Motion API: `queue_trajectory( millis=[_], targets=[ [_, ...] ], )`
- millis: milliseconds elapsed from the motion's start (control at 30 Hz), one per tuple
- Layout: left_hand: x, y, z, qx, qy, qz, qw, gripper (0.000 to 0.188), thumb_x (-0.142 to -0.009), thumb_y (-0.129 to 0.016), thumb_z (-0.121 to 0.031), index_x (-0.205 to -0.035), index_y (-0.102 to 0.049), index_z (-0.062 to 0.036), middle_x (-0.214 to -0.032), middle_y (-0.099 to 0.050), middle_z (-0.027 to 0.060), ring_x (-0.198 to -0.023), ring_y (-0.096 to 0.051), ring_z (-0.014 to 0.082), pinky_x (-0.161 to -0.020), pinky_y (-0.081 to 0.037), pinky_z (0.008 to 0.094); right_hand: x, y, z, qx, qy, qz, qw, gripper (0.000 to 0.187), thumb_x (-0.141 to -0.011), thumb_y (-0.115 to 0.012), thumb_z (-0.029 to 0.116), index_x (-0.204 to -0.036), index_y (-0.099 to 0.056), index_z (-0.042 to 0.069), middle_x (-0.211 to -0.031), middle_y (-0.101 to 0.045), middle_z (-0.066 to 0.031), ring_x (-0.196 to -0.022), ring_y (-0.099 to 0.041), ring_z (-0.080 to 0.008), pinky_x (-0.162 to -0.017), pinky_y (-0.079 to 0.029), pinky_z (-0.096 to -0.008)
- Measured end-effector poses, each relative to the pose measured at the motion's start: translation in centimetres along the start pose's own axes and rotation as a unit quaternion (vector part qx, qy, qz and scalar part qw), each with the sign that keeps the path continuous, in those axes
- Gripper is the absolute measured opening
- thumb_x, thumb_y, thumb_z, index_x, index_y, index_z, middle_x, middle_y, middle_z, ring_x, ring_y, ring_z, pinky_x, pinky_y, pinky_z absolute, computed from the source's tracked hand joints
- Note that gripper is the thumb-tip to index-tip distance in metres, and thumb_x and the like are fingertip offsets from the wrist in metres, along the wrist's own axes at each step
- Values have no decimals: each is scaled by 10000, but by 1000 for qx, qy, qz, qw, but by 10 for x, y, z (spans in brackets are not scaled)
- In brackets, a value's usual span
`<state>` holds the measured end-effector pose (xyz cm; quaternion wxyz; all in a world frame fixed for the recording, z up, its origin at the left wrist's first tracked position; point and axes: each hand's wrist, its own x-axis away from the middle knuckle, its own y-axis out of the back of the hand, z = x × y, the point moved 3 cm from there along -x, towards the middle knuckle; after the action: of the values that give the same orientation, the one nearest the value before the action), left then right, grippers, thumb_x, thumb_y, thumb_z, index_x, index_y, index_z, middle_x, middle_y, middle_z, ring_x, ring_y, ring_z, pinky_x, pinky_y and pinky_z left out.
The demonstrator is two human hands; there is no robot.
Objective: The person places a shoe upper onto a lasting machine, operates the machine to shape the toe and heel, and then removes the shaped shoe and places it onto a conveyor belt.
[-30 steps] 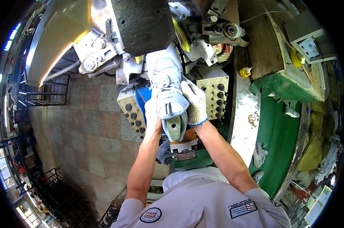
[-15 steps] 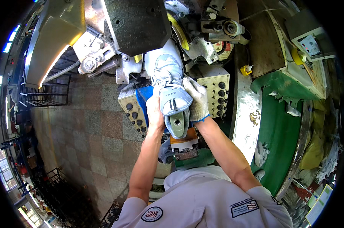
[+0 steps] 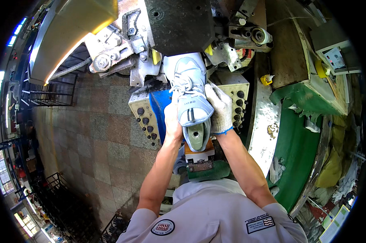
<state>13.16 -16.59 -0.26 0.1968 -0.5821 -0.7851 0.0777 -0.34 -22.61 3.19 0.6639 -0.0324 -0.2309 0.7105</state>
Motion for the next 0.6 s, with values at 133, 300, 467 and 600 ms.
queue_trajectory(
  millis=[133,300,467,600],
  targets=[
    [1,-3,-4,19,11,-13,1000,502,-1100,-413,-402,-1129,-682,21,-996,-711,69,-853,-647,114,-770,-523,273,5,2,0,32,26,1,999,288,-1025,-593,244,-1136,-683,-6,-1010,-690,-44,-864,-622,-87,-749,-514,-246],
    [-4,6,2,-2,10,-21,1000,518,-1102,-403,-417,-1132,-684,17,-994,-706,60,-831,-637,108,-748,-517,272,-7,3,-12,31,24,2,999,311,-1037,-574,228,-1142,-667,-49,-1023,-697,-81,-899,-635,-114,-775,-526,-262],
    [-8,8,7,30,3,-20,999,480,-1094,-435,-384,-1120,-696,17,-966,-708,48,-828,-638,108,-740,-522,272,-2,1,-9,108,112,24,988,417,-988,-632,247,-1266,-647,-63,-1106,-700,-89,-972,-605,-118,-875,-493,-267],
    [-16,22,1,2,0,-1,1000,449,-1085,-472,-378,-1047,-715,-2,-903,-705,29,-767,-622,84,-689,-514,262,-10,-5,-29,11,46,-18,999,324,-1057,-551,262,-1115,-678,-30,-1013,-695,-68,-858,-616,-94,-752,-522,-268]
  ],
)
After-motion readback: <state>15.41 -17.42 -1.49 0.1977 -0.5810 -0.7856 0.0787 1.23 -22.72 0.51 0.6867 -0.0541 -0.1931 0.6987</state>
